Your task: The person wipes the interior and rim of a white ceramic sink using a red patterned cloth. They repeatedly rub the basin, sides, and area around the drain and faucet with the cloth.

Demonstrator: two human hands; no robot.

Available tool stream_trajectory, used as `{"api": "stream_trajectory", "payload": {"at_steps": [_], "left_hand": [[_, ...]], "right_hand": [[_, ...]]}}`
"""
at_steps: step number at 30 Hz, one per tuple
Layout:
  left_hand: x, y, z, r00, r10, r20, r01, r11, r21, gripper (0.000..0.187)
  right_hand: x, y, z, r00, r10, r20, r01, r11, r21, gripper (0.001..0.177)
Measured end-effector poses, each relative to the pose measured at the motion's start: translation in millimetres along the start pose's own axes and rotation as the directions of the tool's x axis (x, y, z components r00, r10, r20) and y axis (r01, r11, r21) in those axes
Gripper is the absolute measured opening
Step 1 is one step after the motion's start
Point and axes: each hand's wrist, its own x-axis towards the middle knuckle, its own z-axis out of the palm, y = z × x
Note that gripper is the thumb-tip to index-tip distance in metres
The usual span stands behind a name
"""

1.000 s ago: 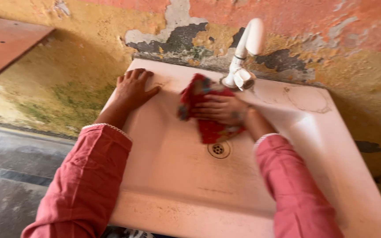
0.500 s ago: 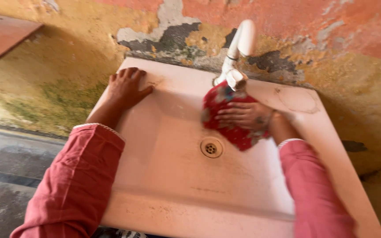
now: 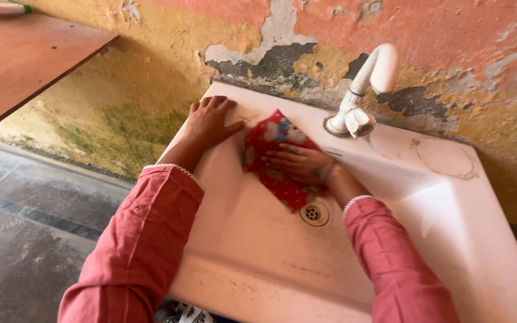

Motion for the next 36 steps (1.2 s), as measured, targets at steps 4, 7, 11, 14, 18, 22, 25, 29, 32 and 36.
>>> {"api": "stream_trajectory", "payload": {"at_steps": [4, 7, 11, 14, 18, 22, 25, 29, 32, 36], "left_hand": [[-0.4, -0.6, -0.2, 1.000, 0.011, 0.021, -0.011, 1.000, 0.022, 0.067], [-0.8, -2.9, 0.5, 1.000, 0.024, 0.011, -0.024, 0.999, 0.026, 0.067], [-0.9, 0.0, 1.6, 1.000, 0.009, 0.020, -0.009, 1.000, 0.023, 0.067], [-0.6, 1.0, 0.3, 0.999, -0.004, 0.040, 0.003, 0.999, 0.035, 0.069], [3.2, 1.4, 0.2, 0.999, 0.005, 0.047, -0.009, 0.997, 0.070, 0.072], [0.7, 2.7, 0.5, 0.998, -0.013, 0.059, 0.008, 0.996, 0.084, 0.071], [3.4, 3.3, -2.6, 0.999, -0.009, 0.053, 0.005, 0.998, 0.070, 0.071], [4.0, 2.8, -2.9, 0.997, -0.037, 0.068, 0.034, 0.998, 0.048, 0.071], [0.8, 1.0, -3.0, 0.998, -0.018, 0.055, 0.015, 0.999, 0.045, 0.072], [1.3, 0.8, -3.8, 0.997, -0.039, 0.072, 0.036, 0.998, 0.046, 0.071]], "right_hand": [[-68.6, 3.2, -27.1, 0.991, 0.099, 0.089, -0.088, 0.989, -0.121, 0.071], [-125.4, 4.7, -66.5, 0.867, 0.242, 0.435, -0.099, 0.940, -0.326, 0.070], [-195.4, 5.6, -107.7, 0.963, 0.211, 0.168, -0.195, 0.975, -0.109, 0.078], [-216.5, -0.7, -109.6, 0.664, 0.315, 0.678, 0.053, 0.885, -0.463, 0.071], [-182.0, -10.0, -60.0, 0.871, 0.155, 0.466, -0.060, 0.975, -0.213, 0.068], [-88.3, -15.2, -6.8, 0.993, 0.057, 0.103, -0.056, 0.998, -0.014, 0.066], [-17.8, -13.8, -0.7, 0.999, -0.017, 0.030, 0.022, 0.989, -0.143, 0.063], [1.2, -15.3, -0.2, 0.998, -0.031, -0.055, 0.024, 0.992, -0.121, 0.059], [-13.9, -13.9, 7.5, 0.997, -0.030, -0.077, 0.016, 0.984, -0.177, 0.059], [-72.5, -13.8, 19.1, 0.997, 0.071, 0.017, -0.067, 0.985, -0.162, 0.059]]}}
